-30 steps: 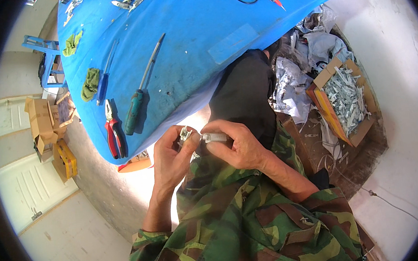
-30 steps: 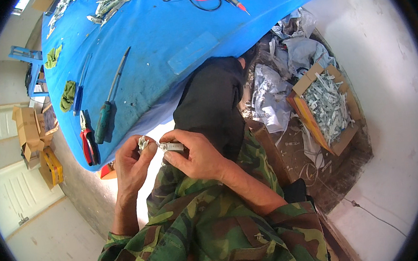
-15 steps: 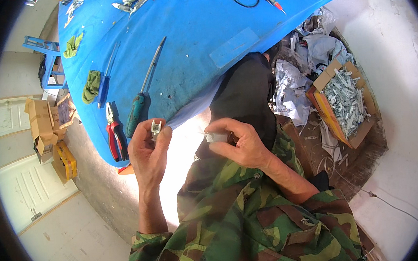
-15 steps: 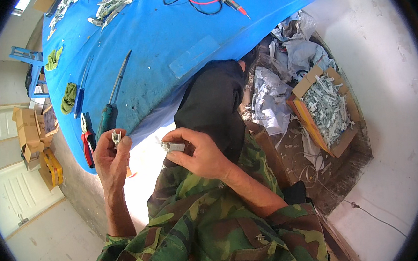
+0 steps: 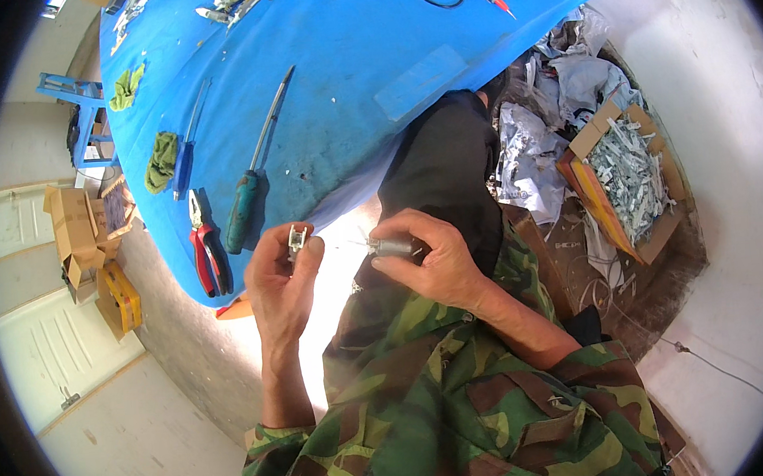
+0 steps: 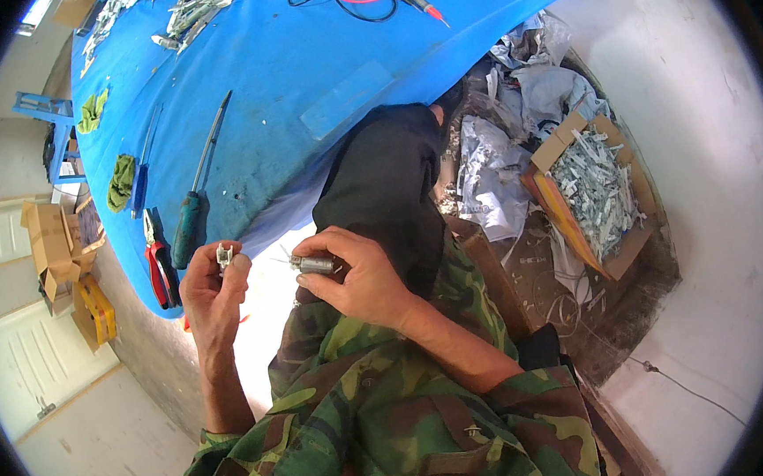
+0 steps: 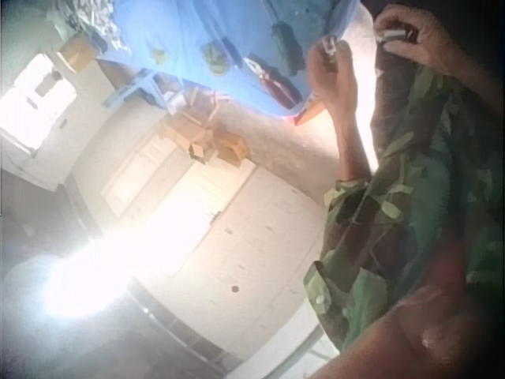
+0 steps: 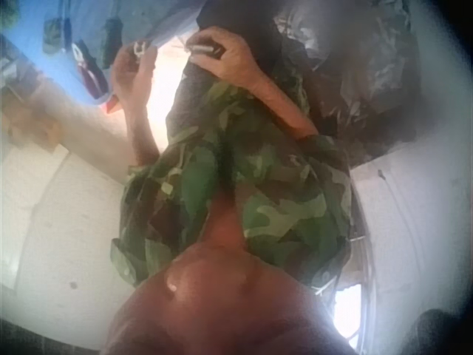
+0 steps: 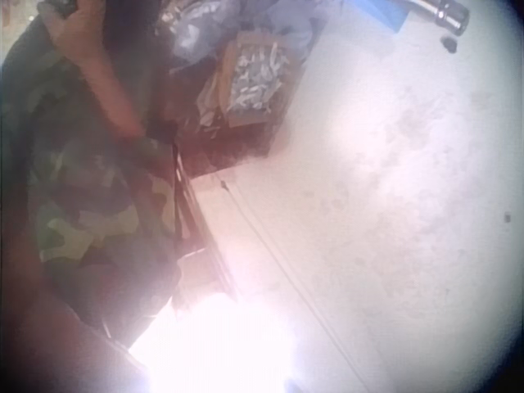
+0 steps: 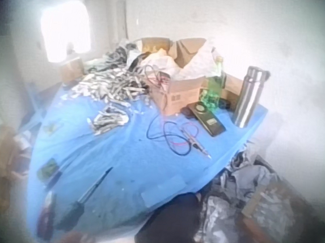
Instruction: The person uses pliers and a screwdriver to assemble a small electrical connector component while working at a table covered with various metal parts.
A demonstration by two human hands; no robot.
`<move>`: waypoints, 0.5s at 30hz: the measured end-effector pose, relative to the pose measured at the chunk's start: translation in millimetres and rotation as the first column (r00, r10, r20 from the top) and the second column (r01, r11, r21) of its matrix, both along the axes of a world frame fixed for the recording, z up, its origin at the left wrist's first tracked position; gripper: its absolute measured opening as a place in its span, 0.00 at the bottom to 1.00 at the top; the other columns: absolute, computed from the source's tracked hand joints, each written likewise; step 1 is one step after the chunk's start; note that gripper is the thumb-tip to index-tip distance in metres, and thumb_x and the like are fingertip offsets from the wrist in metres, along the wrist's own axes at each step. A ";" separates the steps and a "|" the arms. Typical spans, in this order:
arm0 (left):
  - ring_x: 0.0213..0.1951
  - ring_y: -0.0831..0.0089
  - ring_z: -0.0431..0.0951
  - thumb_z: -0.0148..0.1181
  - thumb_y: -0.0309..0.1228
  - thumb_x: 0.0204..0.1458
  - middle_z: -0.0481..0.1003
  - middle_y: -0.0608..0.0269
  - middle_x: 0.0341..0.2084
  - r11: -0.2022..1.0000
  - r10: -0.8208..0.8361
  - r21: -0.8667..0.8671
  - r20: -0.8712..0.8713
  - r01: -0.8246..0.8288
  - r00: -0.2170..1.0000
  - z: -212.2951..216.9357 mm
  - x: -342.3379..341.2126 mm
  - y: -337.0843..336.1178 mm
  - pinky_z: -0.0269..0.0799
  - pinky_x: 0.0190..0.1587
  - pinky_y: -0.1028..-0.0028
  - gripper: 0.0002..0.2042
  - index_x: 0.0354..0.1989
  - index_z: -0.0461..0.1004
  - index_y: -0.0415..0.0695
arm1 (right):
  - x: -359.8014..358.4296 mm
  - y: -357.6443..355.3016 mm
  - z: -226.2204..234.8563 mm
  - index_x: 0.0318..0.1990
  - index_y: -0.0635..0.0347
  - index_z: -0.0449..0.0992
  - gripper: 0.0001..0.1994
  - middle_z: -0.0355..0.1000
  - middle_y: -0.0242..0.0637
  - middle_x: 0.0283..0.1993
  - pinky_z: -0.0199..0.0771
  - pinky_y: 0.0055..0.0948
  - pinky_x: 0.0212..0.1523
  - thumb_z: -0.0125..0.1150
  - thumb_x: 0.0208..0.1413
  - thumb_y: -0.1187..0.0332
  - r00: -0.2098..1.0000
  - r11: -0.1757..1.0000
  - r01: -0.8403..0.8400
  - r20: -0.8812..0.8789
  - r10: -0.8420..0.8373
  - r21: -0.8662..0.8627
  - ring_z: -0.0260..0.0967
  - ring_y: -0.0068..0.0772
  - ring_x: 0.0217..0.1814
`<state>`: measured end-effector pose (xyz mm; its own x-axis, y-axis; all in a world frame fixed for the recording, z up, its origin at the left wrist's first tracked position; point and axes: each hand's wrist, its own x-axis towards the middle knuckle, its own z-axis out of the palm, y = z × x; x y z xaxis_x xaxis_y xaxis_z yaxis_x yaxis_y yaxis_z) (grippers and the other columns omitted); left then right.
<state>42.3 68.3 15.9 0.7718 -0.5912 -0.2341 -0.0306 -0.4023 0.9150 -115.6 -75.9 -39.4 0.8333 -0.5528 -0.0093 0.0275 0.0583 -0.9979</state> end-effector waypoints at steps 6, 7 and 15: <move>0.26 0.84 0.69 0.63 0.31 0.63 0.73 0.72 0.26 0.998 -0.042 0.059 0.170 0.033 0.985 0.6 9.3 4.1 0.64 0.28 0.81 0.12 0.48 0.78 0.36 | 1.3 1.5 -2.8 0.47 0.63 0.80 0.14 0.76 0.35 0.41 0.75 0.25 0.41 0.71 0.52 0.78 1.000 1.000 0.025 0.010 -0.025 0.015 0.75 0.26 0.40; 0.27 0.84 0.69 0.62 0.32 0.63 0.73 0.72 0.27 0.996 -0.061 0.081 0.210 0.044 0.976 1.7 10.6 4.6 0.64 0.28 0.81 0.13 0.49 0.78 0.35 | 1.3 1.8 -1.6 0.47 0.63 0.80 0.14 0.76 0.35 0.41 0.75 0.25 0.41 0.71 0.52 0.78 1.000 0.999 0.030 0.003 -0.030 0.036 0.75 0.26 0.40; 0.28 0.85 0.69 0.61 0.31 0.64 0.74 0.70 0.30 0.998 -0.047 0.057 0.194 0.036 0.980 -0.8 13.2 2.1 0.66 0.30 0.81 0.14 0.54 0.77 0.37 | 2.6 5.9 -18.3 0.46 0.63 0.79 0.13 0.77 0.38 0.42 0.77 0.29 0.42 0.70 0.53 0.75 0.993 0.994 0.111 0.048 -0.109 -0.024 0.77 0.30 0.40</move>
<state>55.4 70.4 15.1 0.7806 -0.6146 -0.1136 -0.2240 -0.4447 0.8672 -112.9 -70.0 -57.7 0.7665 -0.6407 0.0440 0.0789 0.0259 -0.9965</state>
